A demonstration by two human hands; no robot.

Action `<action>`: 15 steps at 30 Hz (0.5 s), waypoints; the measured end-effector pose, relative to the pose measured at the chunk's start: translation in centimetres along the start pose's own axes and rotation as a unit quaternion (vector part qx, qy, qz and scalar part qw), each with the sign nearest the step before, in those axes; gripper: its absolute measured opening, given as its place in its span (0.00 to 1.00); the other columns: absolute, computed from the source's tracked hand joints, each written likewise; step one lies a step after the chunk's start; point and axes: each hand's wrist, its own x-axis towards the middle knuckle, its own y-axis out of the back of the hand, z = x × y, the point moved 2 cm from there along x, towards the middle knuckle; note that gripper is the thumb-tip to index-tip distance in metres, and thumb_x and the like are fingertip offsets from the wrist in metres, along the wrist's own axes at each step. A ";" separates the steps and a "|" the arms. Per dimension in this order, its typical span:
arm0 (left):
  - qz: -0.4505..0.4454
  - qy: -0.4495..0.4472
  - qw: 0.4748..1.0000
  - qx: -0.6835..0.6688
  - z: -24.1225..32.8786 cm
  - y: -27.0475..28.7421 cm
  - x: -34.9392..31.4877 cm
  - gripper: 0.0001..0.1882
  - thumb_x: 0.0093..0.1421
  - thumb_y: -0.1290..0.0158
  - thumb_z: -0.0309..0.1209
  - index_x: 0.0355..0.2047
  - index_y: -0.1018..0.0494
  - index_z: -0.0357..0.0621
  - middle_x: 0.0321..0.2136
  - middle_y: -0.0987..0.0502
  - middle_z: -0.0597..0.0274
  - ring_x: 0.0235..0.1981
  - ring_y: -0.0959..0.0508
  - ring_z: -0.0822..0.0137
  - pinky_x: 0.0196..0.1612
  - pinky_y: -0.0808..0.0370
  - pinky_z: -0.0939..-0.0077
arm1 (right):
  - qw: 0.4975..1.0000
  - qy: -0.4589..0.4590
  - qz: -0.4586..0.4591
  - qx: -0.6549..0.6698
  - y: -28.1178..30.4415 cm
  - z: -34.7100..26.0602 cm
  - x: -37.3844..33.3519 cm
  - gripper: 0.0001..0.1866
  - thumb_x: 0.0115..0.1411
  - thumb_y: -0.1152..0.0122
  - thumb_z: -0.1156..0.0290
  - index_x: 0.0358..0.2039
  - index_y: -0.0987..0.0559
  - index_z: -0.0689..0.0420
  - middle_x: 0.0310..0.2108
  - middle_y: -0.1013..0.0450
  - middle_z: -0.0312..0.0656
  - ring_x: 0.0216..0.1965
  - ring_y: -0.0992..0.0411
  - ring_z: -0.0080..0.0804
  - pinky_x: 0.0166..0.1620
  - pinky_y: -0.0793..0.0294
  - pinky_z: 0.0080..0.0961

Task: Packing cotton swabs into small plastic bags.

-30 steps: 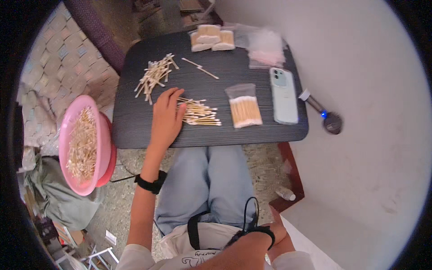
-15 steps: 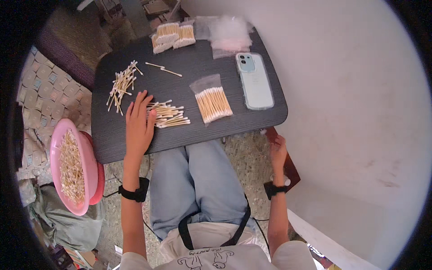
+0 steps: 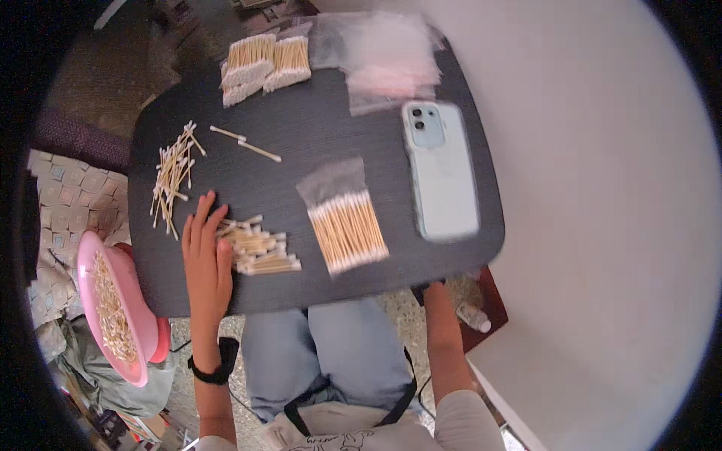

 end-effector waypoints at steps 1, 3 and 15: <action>-0.005 0.002 1.000 -0.007 0.1 0.2 -0.1 0.22 0.66 0.66 0.40 0.51 0.33 0.38 0.60 0.38 0.49 0.63 0.41 0.53 0.64 0.51 0.54 | 1.000 0.004 -0.013 0.008 0.1 -0.5 -1.6 0.21 0.54 0.37 0.63 0.43 0.25 0.63 0.41 0.27 0.57 0.41 0.26 0.50 0.44 0.28 0.38; -0.016 0.029 0.999 0.004 -0.2 0.7 -0.5 0.23 0.67 0.66 0.42 0.51 0.33 0.38 0.60 0.38 0.48 0.63 0.41 0.51 0.64 0.51 0.53 | 0.998 0.019 -0.047 0.026 -0.9 0.6 -8.8 0.20 0.54 0.37 0.63 0.43 0.25 0.63 0.41 0.26 0.56 0.41 0.26 0.49 0.44 0.28 0.38; -0.069 0.114 0.991 0.012 0.8 0.9 0.2 0.31 0.67 0.71 0.54 0.49 0.33 0.40 0.59 0.38 0.42 0.62 0.40 0.44 0.64 0.51 0.50 | 0.960 -0.023 -0.268 0.075 5.1 8.0 -21.3 0.18 0.54 0.37 0.65 0.41 0.25 0.63 0.39 0.25 0.54 0.40 0.26 0.48 0.44 0.28 0.37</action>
